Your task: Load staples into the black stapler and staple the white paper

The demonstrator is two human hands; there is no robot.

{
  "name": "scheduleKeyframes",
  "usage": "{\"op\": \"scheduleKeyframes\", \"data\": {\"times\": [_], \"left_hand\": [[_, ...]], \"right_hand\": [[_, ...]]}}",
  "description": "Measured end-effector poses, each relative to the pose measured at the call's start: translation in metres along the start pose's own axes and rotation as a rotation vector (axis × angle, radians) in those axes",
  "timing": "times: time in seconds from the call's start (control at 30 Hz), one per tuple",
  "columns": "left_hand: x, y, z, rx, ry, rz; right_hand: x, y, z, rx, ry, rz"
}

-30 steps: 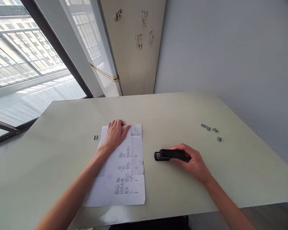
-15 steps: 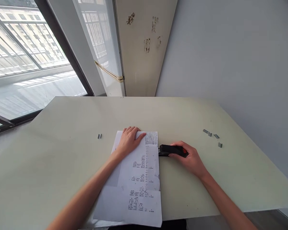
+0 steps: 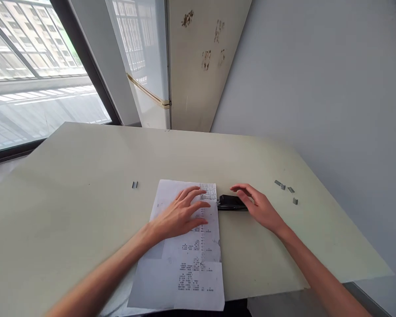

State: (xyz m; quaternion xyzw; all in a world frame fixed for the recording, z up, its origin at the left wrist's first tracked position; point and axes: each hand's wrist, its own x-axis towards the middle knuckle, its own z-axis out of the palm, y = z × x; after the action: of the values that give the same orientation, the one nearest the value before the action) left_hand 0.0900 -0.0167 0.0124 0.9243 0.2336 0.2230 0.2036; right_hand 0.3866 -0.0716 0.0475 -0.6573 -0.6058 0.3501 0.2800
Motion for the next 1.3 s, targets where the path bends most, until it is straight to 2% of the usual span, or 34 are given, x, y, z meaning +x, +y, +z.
{"op": "scheduleKeyframes", "data": {"times": [0.1, 0.2, 0.4, 0.6, 0.83, 1.07, 1.3], "left_hand": [[-0.006, 0.001, 0.006, 0.044, -0.055, 0.048], [-0.008, 0.001, 0.011, 0.067, -0.072, 0.062], [-0.011, 0.01, 0.019, 0.069, -0.082, 0.057], [-0.014, 0.011, 0.021, 0.075, -0.06, 0.051], [-0.016, 0.011, 0.019, 0.105, -0.093, 0.02], [-0.016, 0.013, 0.02, 0.083, -0.056, 0.019], [-0.016, 0.015, 0.021, 0.112, -0.072, 0.008]], "right_hand": [[0.009, -0.009, 0.006, -0.095, 0.047, 0.042], [0.016, -0.015, 0.014, -0.185, 0.066, 0.024], [0.02, -0.027, 0.025, -0.264, 0.002, -0.005], [0.021, -0.026, 0.029, -0.265, -0.022, -0.012], [0.021, -0.028, 0.03, -0.296, -0.043, 0.018], [0.021, -0.026, 0.033, -0.33, -0.013, -0.007], [0.022, -0.028, 0.034, -0.355, -0.011, -0.018]]}}
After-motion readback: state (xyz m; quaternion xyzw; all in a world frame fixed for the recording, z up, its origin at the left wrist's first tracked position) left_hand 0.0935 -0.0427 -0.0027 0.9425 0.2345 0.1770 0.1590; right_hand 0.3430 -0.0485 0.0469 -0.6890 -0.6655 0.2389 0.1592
